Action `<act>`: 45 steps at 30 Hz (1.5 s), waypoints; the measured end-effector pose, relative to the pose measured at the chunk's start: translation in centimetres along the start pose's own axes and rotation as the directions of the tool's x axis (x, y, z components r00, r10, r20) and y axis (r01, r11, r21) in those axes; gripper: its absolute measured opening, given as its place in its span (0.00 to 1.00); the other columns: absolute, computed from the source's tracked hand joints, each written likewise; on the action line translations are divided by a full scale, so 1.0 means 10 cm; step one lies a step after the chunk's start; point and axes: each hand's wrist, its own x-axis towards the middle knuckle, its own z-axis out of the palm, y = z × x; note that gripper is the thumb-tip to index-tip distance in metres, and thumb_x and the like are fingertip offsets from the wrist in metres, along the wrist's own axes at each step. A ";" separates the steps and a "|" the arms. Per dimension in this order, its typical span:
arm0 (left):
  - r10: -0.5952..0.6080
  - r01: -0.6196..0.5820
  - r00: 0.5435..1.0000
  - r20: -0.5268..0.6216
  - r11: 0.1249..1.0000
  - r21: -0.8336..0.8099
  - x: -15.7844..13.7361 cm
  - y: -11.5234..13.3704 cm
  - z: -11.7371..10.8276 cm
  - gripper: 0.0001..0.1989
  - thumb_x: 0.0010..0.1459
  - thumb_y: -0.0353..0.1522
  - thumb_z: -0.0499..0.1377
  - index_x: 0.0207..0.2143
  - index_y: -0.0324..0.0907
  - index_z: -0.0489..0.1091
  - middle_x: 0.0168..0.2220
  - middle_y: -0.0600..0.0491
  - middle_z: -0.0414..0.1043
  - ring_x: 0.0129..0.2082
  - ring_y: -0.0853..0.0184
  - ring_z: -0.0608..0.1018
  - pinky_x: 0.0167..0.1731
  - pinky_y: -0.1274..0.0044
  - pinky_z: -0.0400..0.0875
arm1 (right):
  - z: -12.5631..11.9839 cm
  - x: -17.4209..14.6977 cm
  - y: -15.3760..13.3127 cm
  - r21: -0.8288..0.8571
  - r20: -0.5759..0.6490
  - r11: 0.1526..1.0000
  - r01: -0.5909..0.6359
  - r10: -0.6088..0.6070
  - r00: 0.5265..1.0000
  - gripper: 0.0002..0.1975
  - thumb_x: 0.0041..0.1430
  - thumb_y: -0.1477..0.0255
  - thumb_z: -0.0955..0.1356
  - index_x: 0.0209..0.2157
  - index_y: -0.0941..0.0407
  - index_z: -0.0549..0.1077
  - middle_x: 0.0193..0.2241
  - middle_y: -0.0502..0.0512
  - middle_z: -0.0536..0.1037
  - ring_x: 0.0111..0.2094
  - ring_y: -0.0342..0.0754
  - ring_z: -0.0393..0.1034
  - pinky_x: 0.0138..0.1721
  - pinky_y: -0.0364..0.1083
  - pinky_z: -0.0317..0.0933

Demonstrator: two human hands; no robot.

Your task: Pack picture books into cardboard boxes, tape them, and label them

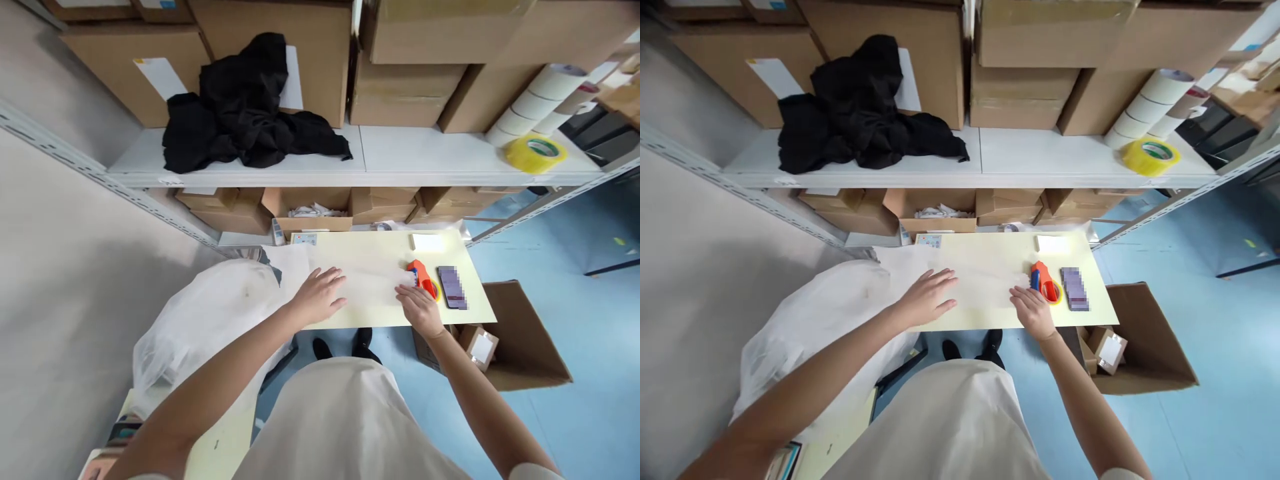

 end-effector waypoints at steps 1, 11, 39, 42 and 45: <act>-0.058 0.057 0.998 0.032 0.998 0.029 0.18 -0.04 0.24 0.25 0.57 0.37 0.56 0.56 0.40 0.62 0.60 0.42 0.59 0.61 0.53 0.59 0.60 0.59 0.51 | 0.09 -0.07 0.05 0.016 0.035 1.000 -0.017 0.017 0.999 0.13 0.59 0.83 0.60 0.33 0.56 0.73 0.41 0.56 0.79 0.45 0.47 0.72 0.45 0.48 0.62; -0.519 0.465 0.839 0.165 0.840 0.280 0.44 -0.69 1.78 0.31 0.54 0.24 0.51 0.62 0.42 0.54 0.65 0.43 0.45 0.65 0.54 0.47 0.60 0.56 0.41 | 1.01 -0.79 0.46 0.070 0.491 0.966 -0.249 0.184 0.852 0.16 0.54 0.87 0.58 0.32 0.59 0.74 0.47 0.63 0.76 0.51 0.51 0.69 0.45 0.48 0.64; -0.639 0.656 0.741 0.205 0.755 -0.020 0.30 -0.62 2.13 0.58 0.41 0.54 0.61 0.66 0.39 0.35 0.66 0.35 0.24 0.64 0.40 0.33 0.56 0.47 0.40 | 1.43 -0.47 0.13 0.118 0.570 0.716 -0.688 0.518 0.638 0.40 0.54 0.59 0.65 0.63 0.57 0.46 0.65 0.71 0.40 0.65 0.68 0.33 0.56 0.71 0.40; -0.679 0.682 0.729 0.083 0.714 -0.159 0.38 -0.72 2.00 0.50 0.50 0.53 0.56 0.65 0.37 0.37 0.67 0.36 0.24 0.65 0.44 0.33 0.57 0.50 0.42 | 1.53 -0.05 -0.06 0.324 0.519 0.672 -0.666 0.463 0.719 0.33 0.57 0.61 0.63 0.61 0.57 0.53 0.64 0.68 0.47 0.65 0.63 0.38 0.57 0.68 0.42; -0.746 0.681 0.660 -0.091 0.645 -0.347 0.53 -1.03 1.83 0.39 0.57 0.46 0.51 0.64 0.34 0.44 0.67 0.36 0.33 0.66 0.52 0.39 0.60 0.59 0.46 | 1.80 0.53 -0.35 0.540 0.564 0.438 -0.719 0.445 0.695 0.31 0.55 0.63 0.65 0.59 0.57 0.57 0.60 0.65 0.58 0.62 0.56 0.50 0.59 0.59 0.49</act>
